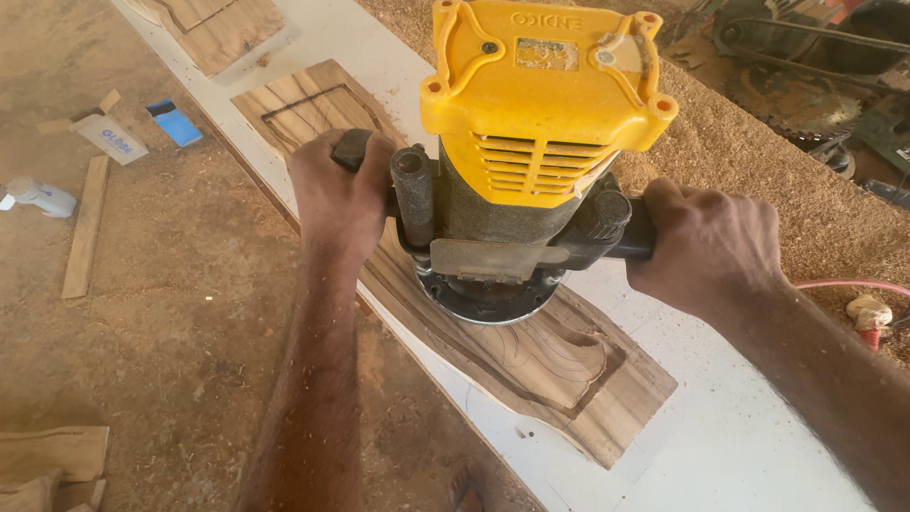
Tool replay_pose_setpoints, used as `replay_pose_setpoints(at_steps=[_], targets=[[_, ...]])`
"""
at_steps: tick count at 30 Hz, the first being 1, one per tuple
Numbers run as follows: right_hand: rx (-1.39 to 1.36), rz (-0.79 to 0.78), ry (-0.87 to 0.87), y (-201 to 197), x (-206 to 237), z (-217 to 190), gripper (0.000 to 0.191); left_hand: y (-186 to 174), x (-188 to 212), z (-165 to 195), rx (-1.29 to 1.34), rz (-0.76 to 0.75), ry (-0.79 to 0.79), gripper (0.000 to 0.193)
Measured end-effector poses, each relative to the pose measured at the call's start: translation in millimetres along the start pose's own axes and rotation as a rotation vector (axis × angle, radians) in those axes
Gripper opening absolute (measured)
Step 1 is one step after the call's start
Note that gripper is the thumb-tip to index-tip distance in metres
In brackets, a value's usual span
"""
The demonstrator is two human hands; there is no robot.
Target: The person uses a yellow electric router to carve a decorative pattern into a piece of wood. They guide the tool along a pre-drawn outline, removing material to create a recessed design.
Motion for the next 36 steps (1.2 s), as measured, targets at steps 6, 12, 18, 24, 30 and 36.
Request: replay_pose_setpoints(at_steps=[6, 12, 18, 24, 30, 36], targets=[[0.000, -0.013, 0.019, 3, 10, 3, 0.011, 3, 0, 3, -0.022, -0.018, 0.041, 0.034], [-0.007, 0.050, 0.011, 2, 22, 5, 0.010, 9, 0, 5, -0.035, -0.034, 0.058, 0.033], [0.026, -0.020, 0.079, 6, 32, 11, 0.015, 19, -1, 3, 0.029, -0.125, -0.030, 0.031], [0.076, -0.086, 0.133, 11, 45, 17, 0.019, 21, 5, 9, 0.012, -0.133, -0.006, 0.031], [0.056, 0.002, 0.077, 16, 53, 22, 0.016, 22, 16, 14, -0.005, -0.093, 0.044, 0.031], [0.070, 0.058, -0.061, 16, 37, 31, 0.022, 19, 39, 14, 0.012, 0.020, 0.085, 0.034]])
Point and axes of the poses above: each hand's wrist, its own x-axis away from the middle knuckle, its own y-axis out of the palm, z = x × y, the point moved 6 cm from there along -x, towards the middle knuckle, and after that the axes turned 4 degrees about -z, right-handed, at the moved point
